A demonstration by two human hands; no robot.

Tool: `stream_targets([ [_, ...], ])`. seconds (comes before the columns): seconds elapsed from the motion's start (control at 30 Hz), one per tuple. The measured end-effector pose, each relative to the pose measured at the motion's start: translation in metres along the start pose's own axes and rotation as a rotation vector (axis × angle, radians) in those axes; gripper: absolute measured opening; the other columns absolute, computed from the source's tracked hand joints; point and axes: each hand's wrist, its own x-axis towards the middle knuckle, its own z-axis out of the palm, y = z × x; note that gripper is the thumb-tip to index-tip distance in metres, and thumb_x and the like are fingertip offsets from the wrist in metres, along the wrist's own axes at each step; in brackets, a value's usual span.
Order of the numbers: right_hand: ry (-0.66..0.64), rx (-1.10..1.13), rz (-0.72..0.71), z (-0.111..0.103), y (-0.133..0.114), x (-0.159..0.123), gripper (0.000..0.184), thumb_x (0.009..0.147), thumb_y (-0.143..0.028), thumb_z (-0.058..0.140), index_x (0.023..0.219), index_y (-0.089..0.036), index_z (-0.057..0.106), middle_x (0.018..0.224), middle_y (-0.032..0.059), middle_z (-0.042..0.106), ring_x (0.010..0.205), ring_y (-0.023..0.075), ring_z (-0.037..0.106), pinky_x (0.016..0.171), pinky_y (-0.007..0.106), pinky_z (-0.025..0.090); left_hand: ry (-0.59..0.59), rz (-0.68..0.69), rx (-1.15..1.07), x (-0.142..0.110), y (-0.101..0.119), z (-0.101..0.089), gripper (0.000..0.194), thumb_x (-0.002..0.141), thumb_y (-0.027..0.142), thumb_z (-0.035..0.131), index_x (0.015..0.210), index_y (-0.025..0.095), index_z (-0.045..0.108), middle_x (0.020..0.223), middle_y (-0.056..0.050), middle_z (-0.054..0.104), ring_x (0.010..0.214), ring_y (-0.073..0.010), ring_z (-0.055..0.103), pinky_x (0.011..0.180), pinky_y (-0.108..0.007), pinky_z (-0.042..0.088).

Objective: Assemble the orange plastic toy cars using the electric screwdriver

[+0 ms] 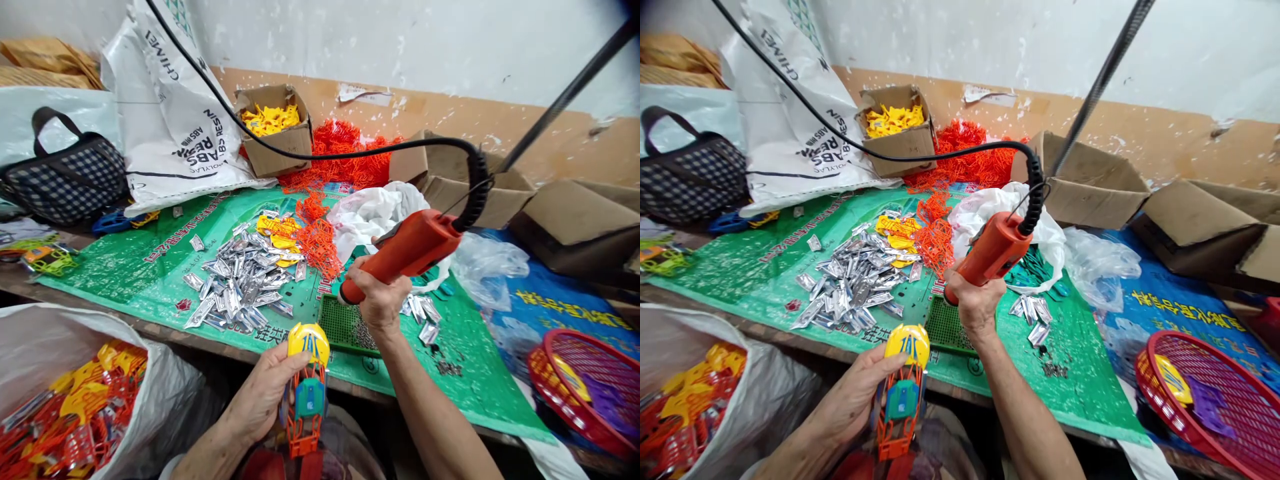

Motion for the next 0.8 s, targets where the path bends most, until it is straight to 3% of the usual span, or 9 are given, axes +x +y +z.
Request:
stream_targets([
  [0.27,-0.016,-0.009,-0.003,0.0001,0.0076,-0.0006,0.01,0.058,-0.017,0.075,0.063,-0.017,0.067,0.057,-0.0031,0.061,0.052,0.014,0.053,0.053,0.029,0.046,0.004,-0.015,-0.018,-0.0024,0.0005,0.0003,0.03,0.075,0.036,0.082,0.092,0.013,0.074,0.074,-0.005,0.072,0.054,-0.01,0.061,0.05,-0.019,0.05],
  [0.5,-0.02,-0.045,0.004,0.0007,0.0046,-0.0013,0.009,0.059,-0.019,0.075,0.062,-0.017,0.066,0.057,-0.0034,0.06,0.052,0.0133,0.052,0.053,0.029,0.046,-0.005,-0.007,-0.003,-0.0014,0.0013,-0.0003,0.028,0.078,0.034,0.08,0.094,0.013,0.074,0.073,-0.004,0.07,0.053,-0.0088,0.059,0.051,-0.018,0.051],
  [0.67,-0.049,-0.053,0.011,0.0019,0.0023,-0.0012,0.01,0.059,-0.021,0.075,0.06,-0.018,0.066,0.058,-0.002,0.061,0.053,0.0138,0.054,0.052,0.03,0.048,0.011,-0.019,-0.006,-0.0011,0.0033,0.0021,0.024,0.078,0.033,0.08,0.087,0.013,0.073,0.063,-0.001,0.065,0.044,-0.0051,0.049,0.043,-0.015,0.044],
  [0.8,-0.064,-0.072,0.006,0.0029,-0.0013,-0.0017,0.009,0.058,-0.018,0.075,0.059,-0.019,0.066,0.055,-0.0027,0.061,0.05,0.0136,0.054,0.05,0.029,0.048,0.039,-0.02,-0.006,0.0005,0.0013,0.0,0.029,0.075,0.035,0.082,0.091,0.012,0.074,0.067,-0.003,0.068,0.047,-0.0074,0.053,0.046,-0.018,0.047],
])
